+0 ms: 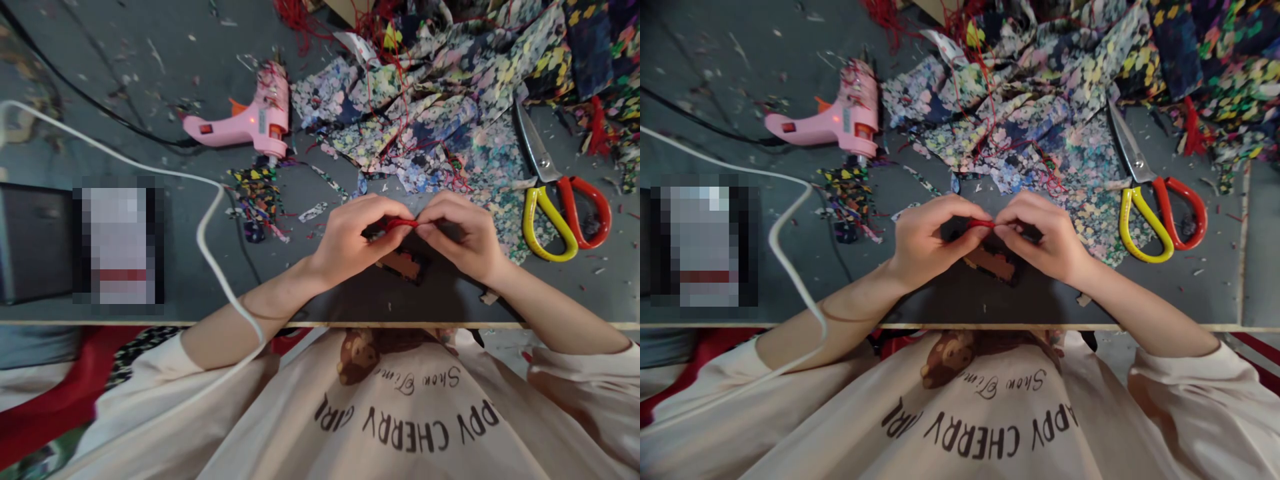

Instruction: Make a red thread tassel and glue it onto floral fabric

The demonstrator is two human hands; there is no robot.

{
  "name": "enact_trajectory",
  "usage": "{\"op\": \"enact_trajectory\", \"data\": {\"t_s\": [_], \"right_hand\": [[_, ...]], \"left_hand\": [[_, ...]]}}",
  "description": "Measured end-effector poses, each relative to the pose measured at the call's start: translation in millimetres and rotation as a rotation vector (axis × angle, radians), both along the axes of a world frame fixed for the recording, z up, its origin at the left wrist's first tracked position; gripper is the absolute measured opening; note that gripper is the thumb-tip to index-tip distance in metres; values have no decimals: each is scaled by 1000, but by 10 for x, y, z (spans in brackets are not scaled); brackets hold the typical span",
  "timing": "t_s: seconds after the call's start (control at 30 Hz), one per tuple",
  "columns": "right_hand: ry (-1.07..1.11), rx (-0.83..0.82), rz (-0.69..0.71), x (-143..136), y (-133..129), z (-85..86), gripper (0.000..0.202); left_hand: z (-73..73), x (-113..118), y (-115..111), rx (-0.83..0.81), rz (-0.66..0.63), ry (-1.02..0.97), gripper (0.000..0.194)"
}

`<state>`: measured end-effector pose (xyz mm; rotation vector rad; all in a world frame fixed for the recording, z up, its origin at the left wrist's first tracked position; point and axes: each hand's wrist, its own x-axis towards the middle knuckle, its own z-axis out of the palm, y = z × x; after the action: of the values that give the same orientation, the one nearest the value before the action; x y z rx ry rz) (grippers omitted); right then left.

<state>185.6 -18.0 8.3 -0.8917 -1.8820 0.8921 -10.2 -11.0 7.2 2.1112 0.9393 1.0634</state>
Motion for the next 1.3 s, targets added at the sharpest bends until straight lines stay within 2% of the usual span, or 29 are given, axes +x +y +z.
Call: {"op": "enact_trajectory", "data": {"t_s": [0.2,0.37,0.5,0.57,0.63,0.7,0.77,0.9,1.0,1.17,1.3], "right_hand": [[23,-83,-31,54,39,8,13],[90,-156,-7,61,26,4,13],[102,-244,24,40,-9,12,12],[92,-262,48,27,-24,16,11],[87,-286,73,18,-31,21,12],[94,-331,87,17,-29,26,13],[108,-384,82,25,-16,35,15],[108,-416,54,61,12,68,17],[-2,-293,84,71,-4,106,15],[-241,107,248,-16,-147,110,10],[-492,370,269,-70,-230,46,13]], "left_hand": [[9,-17,-4,-180,82,-81,20],[-13,-38,29,-117,155,-123,25],[-20,-25,25,-99,-14,-95,34],[-22,-9,18,-97,-84,-73,29],[-22,3,16,-88,-99,-74,18],[-17,9,18,-103,-88,-81,11],[-5,11,22,-151,-60,-89,11],[6,17,46,-241,91,-127,18],[-3,13,77,-232,163,-164,22],[7,-35,94,-212,144,-125,27],[-4,-80,115,-116,222,-220,26]]}}
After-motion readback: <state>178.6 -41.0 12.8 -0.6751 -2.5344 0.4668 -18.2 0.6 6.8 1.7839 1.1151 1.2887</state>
